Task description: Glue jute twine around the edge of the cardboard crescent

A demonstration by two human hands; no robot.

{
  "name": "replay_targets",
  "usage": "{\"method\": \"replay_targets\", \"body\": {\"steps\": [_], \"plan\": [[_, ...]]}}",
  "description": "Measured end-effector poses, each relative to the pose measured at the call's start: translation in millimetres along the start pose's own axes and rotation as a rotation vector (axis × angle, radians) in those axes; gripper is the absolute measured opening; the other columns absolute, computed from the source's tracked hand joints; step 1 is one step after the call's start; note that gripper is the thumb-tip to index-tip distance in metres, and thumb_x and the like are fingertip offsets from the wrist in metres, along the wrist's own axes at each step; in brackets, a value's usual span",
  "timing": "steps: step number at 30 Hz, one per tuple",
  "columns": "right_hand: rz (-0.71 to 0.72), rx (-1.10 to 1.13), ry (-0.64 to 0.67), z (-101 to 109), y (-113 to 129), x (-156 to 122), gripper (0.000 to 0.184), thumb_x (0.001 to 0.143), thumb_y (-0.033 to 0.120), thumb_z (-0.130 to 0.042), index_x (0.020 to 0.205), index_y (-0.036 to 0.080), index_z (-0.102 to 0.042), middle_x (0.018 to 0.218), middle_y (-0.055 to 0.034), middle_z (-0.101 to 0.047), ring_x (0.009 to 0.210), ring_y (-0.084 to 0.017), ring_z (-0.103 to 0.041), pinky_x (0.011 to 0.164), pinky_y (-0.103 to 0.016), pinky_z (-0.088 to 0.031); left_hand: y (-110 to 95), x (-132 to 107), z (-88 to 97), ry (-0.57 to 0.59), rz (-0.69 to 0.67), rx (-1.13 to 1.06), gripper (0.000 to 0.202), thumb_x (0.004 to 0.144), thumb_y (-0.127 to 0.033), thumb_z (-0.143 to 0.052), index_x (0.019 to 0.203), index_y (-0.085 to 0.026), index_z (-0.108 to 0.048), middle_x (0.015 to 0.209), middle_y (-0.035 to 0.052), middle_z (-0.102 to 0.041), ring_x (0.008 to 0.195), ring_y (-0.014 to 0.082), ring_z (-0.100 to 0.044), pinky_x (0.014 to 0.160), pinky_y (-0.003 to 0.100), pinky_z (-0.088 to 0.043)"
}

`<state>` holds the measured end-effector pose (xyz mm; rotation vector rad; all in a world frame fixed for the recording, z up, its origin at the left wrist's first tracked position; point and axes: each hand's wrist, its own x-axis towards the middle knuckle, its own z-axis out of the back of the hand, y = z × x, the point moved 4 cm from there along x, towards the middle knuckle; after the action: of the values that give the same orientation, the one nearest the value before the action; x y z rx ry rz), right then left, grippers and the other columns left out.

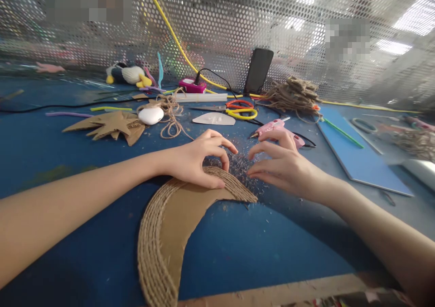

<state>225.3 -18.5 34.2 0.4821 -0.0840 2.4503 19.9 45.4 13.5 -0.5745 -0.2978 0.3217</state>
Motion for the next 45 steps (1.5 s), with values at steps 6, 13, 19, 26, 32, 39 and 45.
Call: {"method": "replay_targets", "body": {"steps": [6, 13, 19, 26, 32, 39, 45], "plan": [[0.039, -0.177, 0.023, -8, 10, -2, 0.015, 0.096, 0.021, -0.058, 0.094, 0.025, -0.072, 0.116, -0.0035, -0.069, 0.128, -0.030, -0.040, 0.106, -0.051, -0.035, -1, 0, 1.1, 0.004, -0.003, -0.015, 0.021, 0.073, -0.037, -0.079, 0.086, -0.024, -0.069, 0.138, 0.0053, -0.058, 0.132, 0.0335, -0.036, 0.113, 0.056, -0.032], [0.217, -0.439, 0.086, -15, 20, -3, 0.016, 0.094, 0.011, -0.054, 0.101, 0.012, -0.068, 0.121, -0.0125, -0.065, 0.130, -0.032, -0.043, 0.110, -0.050, -0.037, 0, 0, 0.4, -0.002, -0.012, -0.026, 0.023, 0.073, -0.036, -0.080, 0.086, -0.023, -0.067, 0.138, 0.0050, -0.058, 0.131, 0.0323, -0.037, 0.113, 0.054, -0.032], [0.175, -0.353, 0.061, -7, 12, -4, 0.014, 0.095, 0.016, -0.057, 0.101, 0.020, -0.068, 0.119, -0.0055, -0.067, 0.132, -0.029, -0.042, 0.113, -0.049, -0.033, 0, 0, 0.2, 0.003, -0.012, -0.013, 0.023, 0.074, -0.037, -0.080, 0.086, -0.023, -0.067, 0.138, 0.0052, -0.058, 0.132, 0.0321, -0.037, 0.113, 0.054, -0.032], [0.232, -0.404, 0.036, -5, 20, -1, 0.015, 0.095, 0.012, -0.057, 0.097, 0.021, -0.069, 0.112, -0.0030, -0.071, 0.129, -0.027, -0.044, 0.109, -0.045, -0.035, 1, 0, -0.5, 0.002, -0.014, -0.015, 0.023, 0.073, -0.037, -0.080, 0.085, -0.022, -0.066, 0.138, 0.0060, -0.058, 0.131, 0.0322, -0.036, 0.112, 0.054, -0.033], [0.321, -0.550, 0.088, -16, 24, 2, 0.017, 0.095, 0.011, -0.053, 0.102, 0.014, -0.068, 0.116, -0.0088, -0.068, 0.123, -0.028, -0.048, 0.104, -0.044, -0.039, 3, 0, -1.6, -0.002, -0.019, -0.026, 0.024, 0.072, -0.036, -0.080, 0.084, -0.022, -0.064, 0.138, 0.0057, -0.058, 0.131, 0.0318, -0.036, 0.112, 0.053, -0.033], [0.041, -0.390, -0.031, -3, 4, 0, 0.015, 0.096, 0.018, -0.054, 0.104, 0.018, -0.066, 0.113, -0.0109, -0.069, 0.123, -0.030, -0.048, 0.103, -0.050, -0.038, 3, -1, -1.2, -0.004, -0.014, -0.043, 0.022, 0.072, -0.034, -0.079, 0.083, -0.022, -0.063, 0.138, 0.0063, -0.058, 0.132, 0.0312, -0.037, 0.112, 0.053, -0.033], [0.062, -0.003, 0.052, 14, 5, -4, 0.009, 0.094, 0.023, -0.061, 0.094, 0.025, -0.070, 0.098, -0.0036, -0.071, 0.115, -0.026, -0.050, 0.099, -0.047, -0.039, 3, -1, -0.8, -0.010, -0.020, -0.041, 0.022, 0.072, -0.035, -0.079, 0.081, -0.022, -0.064, 0.136, 0.0068, -0.059, 0.131, 0.0321, -0.038, 0.111, 0.054, -0.033]]}}
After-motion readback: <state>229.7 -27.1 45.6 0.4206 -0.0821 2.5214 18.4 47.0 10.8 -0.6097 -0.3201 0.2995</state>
